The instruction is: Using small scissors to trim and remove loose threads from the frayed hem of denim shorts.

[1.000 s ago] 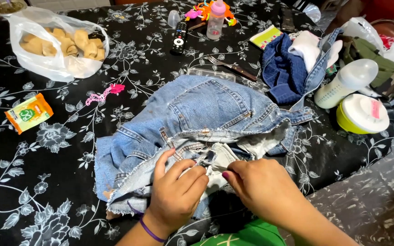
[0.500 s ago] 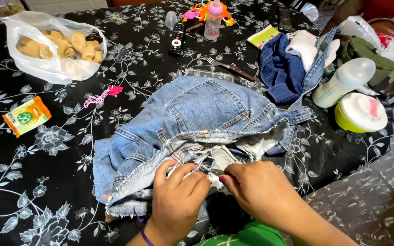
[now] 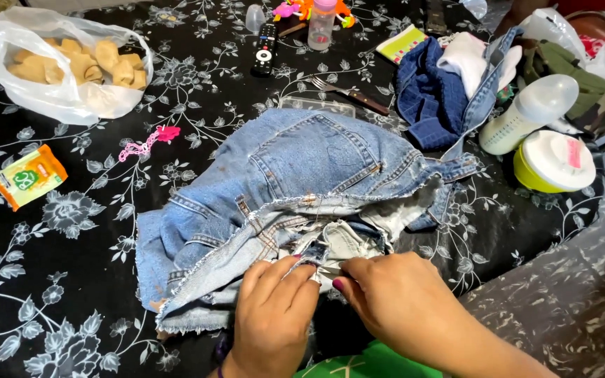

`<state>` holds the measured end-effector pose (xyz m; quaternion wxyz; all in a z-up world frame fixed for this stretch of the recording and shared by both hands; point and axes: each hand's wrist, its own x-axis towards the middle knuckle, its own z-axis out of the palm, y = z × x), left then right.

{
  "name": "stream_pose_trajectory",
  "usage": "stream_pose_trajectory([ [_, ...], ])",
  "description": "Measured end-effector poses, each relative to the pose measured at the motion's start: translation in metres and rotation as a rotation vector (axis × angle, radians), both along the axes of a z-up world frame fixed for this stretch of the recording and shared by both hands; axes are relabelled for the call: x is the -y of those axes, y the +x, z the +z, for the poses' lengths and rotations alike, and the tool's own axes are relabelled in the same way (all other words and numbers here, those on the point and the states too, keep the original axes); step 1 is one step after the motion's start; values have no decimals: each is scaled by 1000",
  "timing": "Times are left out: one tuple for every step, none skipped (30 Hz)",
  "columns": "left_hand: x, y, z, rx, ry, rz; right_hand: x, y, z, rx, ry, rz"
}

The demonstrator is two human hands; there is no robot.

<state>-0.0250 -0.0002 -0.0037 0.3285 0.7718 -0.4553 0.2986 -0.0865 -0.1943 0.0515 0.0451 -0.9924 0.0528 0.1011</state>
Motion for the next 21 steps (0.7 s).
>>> stream_pose_trajectory([
  [0,0,0,-1,1,0,-1,1,-2,-1,1,0],
  [1,-1,0,-10,-14,0,-2,2,-4,5,-7,-21],
  [1,-1,0,-20,-29,-1,-2,3,-6,12,-15,-42],
  [1,0,-1,-20,-28,-2,-2,3,-7,12,-14,-43],
  [2,-1,-2,-25,-31,3,-3,3,-8,47,-6,-31],
  [2,-1,-3,-31,-34,8,-3,3,-9,82,2,-19],
  [2,-1,-4,-31,-32,8,-3,3,-10,81,4,-20],
  [2,-1,-4,-27,-33,7,-4,3,-10,67,11,-26],
  [3,0,-4,-23,-34,7,-4,4,-10,54,17,-32],
  [3,-1,-5,-23,-34,6,-4,4,-10,54,18,-32],
  [3,-1,-6,-18,-37,4,-5,4,-10,57,23,-34],
  [4,-1,-7,-14,-41,3,-5,4,-11,60,28,-35],
  [4,-2,-6,-13,-40,2,-6,4,-12,61,29,-36],
  [5,-2,-6,-19,-45,8,-7,4,-14,66,12,-43],
  [6,-3,-5,-24,-50,13,-8,4,-16,70,-5,-51],
  [7,-3,-5,-23,-48,13,-11,4,-18,71,-3,-51],
  [8,-4,-6,-25,-58,17,-13,4,-21,75,-21,-43],
  [9,-4,-6,-27,-68,20,-16,3,-23,79,-39,-35],
  [9,-4,-6,-26,-67,19,-19,3,-26,80,-39,-36],
  [9,-4,-7,-32,-62,19,-23,3,-29,93,-44,-41],
  [9,-4,-7,-37,-57,20,-26,3,-32,107,-48,-46],
])
